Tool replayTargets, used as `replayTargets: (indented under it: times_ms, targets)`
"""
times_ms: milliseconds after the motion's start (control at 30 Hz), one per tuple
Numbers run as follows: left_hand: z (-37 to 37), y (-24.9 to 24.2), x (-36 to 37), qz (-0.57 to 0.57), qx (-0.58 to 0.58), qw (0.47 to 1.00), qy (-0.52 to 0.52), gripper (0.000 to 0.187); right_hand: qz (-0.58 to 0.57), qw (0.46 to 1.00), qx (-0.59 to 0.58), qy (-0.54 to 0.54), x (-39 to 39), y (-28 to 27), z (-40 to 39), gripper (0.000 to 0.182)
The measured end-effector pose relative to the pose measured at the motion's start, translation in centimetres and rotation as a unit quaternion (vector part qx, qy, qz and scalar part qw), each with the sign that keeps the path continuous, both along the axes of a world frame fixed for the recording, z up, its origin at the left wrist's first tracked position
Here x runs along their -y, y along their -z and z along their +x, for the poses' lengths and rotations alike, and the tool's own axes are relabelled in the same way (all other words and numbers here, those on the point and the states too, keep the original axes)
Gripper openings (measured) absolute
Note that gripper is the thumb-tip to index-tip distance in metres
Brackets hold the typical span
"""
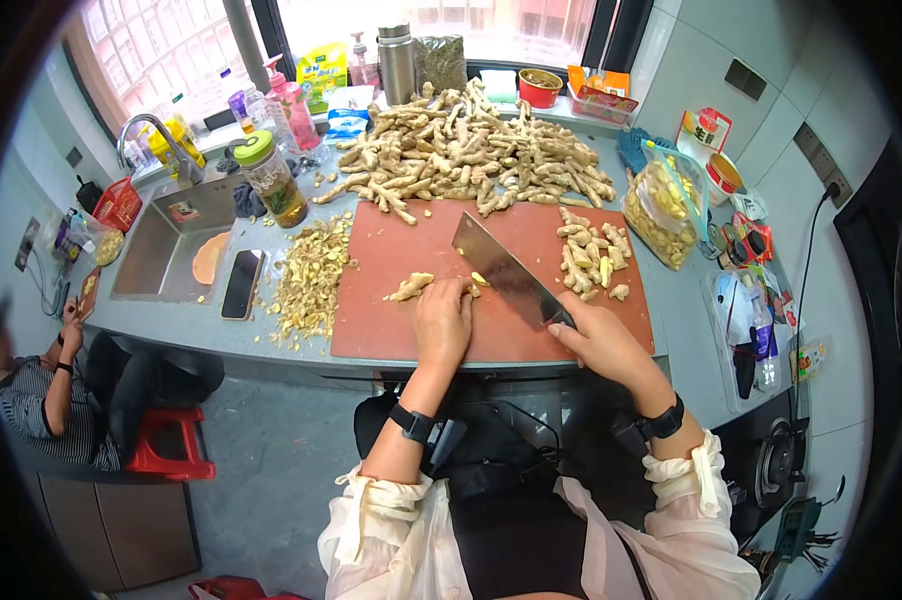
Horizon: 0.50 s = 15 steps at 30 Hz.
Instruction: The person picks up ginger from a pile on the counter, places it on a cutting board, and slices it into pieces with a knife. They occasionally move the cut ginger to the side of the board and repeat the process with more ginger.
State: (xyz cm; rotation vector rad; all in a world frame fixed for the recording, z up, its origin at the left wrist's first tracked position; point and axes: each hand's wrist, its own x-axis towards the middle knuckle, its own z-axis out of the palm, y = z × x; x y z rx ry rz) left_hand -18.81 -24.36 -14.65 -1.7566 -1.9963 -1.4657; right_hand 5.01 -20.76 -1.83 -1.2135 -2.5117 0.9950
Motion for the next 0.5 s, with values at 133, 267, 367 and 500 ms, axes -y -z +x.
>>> replayTargets:
  times_ms: [133,267,367,500]
  targets:
    - [-0.1,-0.4,0.7,-0.045,0.050,0.997,-0.029,0.016,-0.012,1.000,0.015,-0.009,0.5,0.3,0.0,0.026]
    - [-1.9,-1.1,2.2,0.017,0.005,0.988,-0.151,0.023,-0.021,0.999,0.035,-0.030,1.0,0.7,0.0,0.026]
    - [-3.7,-1.1,3.2,-0.021,0.013,0.980,-0.198,0.036,-0.039,0.998,0.020,-0.043,0.9,0.9,0.2,0.026]
    - [-5.2,-0.8,3.4,-0.077,-0.001,0.978,-0.192,0.034,0.004,0.999,0.045,-0.018,0.6,1.2,0.5,0.026]
